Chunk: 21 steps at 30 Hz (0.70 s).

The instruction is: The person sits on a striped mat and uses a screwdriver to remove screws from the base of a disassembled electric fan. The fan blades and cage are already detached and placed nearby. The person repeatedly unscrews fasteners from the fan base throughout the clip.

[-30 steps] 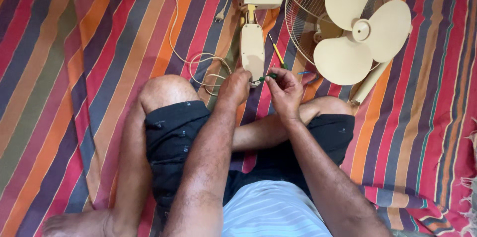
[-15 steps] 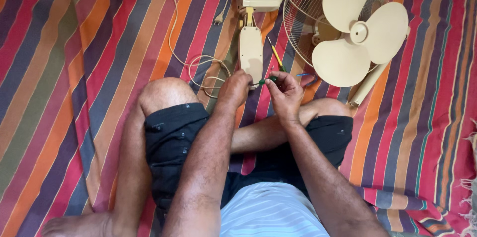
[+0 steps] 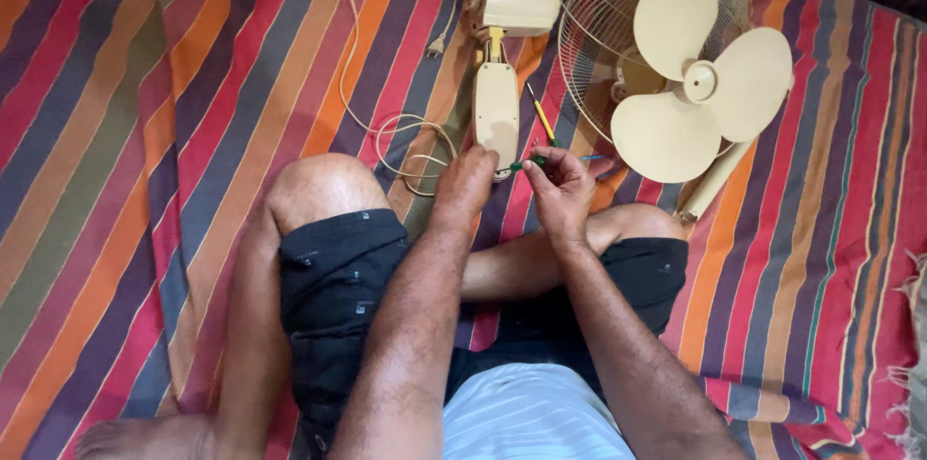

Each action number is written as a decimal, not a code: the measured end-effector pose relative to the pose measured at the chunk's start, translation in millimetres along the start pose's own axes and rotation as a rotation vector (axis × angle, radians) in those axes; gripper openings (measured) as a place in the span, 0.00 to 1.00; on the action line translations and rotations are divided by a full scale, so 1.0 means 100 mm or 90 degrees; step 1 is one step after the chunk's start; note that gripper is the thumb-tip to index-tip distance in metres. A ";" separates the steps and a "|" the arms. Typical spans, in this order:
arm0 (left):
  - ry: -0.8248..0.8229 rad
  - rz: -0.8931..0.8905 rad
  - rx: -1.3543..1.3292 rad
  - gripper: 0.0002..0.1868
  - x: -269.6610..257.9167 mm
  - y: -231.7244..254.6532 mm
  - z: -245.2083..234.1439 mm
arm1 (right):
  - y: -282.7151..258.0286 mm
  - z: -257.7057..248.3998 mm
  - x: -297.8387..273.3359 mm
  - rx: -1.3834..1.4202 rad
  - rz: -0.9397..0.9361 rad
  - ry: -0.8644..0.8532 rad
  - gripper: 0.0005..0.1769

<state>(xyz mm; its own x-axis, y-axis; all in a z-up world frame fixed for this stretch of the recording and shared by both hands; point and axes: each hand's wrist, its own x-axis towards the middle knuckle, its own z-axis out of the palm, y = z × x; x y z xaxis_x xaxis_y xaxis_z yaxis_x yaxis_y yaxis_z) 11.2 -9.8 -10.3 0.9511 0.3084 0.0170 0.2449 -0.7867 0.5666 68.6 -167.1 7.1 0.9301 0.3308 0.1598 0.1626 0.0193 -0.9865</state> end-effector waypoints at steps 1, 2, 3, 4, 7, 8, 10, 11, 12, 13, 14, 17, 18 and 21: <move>0.003 0.000 0.006 0.07 0.00 -0.01 0.02 | 0.02 0.02 0.00 0.000 0.004 0.000 0.12; 0.008 0.001 0.009 0.08 0.02 0.00 0.06 | 0.02 0.00 0.01 -0.003 0.007 -0.001 0.12; 0.013 0.001 0.012 0.09 0.03 -0.01 0.09 | 0.02 -0.01 0.01 -0.006 0.010 -0.001 0.12; 0.009 0.001 0.018 0.09 0.03 -0.01 0.12 | 0.03 -0.01 0.01 0.007 0.000 -0.011 0.12; 0.010 0.006 0.028 0.08 0.06 -0.04 0.18 | 0.01 -0.01 0.01 0.007 -0.011 -0.029 0.12; 0.023 0.011 0.022 0.08 0.06 -0.03 0.19 | -0.02 -0.01 -0.01 -0.019 -0.003 -0.028 0.12; 0.031 0.017 0.030 0.07 0.08 -0.04 0.18 | -0.05 0.01 0.02 -0.043 0.002 -0.028 0.12; 0.027 0.018 0.042 0.07 0.07 -0.05 0.18 | -0.06 0.01 0.02 -0.040 0.000 -0.031 0.12; 0.019 0.022 0.058 0.07 0.07 -0.06 0.17 | -0.06 0.02 0.03 -0.035 0.000 -0.028 0.12; 0.002 0.013 0.030 0.07 0.08 -0.07 0.15 | -0.07 0.03 0.04 -0.035 0.009 -0.031 0.12; -0.017 0.008 0.003 0.06 0.09 -0.08 0.12 | -0.07 0.03 0.03 -0.034 0.018 -0.029 0.11; -0.003 0.030 -0.049 0.06 0.11 -0.10 0.01 | -0.08 0.05 0.04 -0.035 0.022 -0.021 0.12; 0.010 0.043 -0.063 0.06 0.10 -0.10 -0.01 | -0.07 0.04 0.03 -0.037 0.022 -0.018 0.12; -0.040 0.031 -0.044 0.08 0.10 -0.11 -0.07 | -0.05 0.03 0.03 -0.036 0.030 -0.002 0.12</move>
<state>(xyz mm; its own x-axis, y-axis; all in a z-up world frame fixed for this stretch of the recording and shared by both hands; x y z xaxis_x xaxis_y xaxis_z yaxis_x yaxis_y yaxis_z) 16.7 5.7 -10.7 0.9721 0.2347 -0.0039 0.1861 -0.7604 0.6222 70.0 -163.5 11.9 0.9359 0.3335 0.1136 0.1378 -0.0497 -0.9892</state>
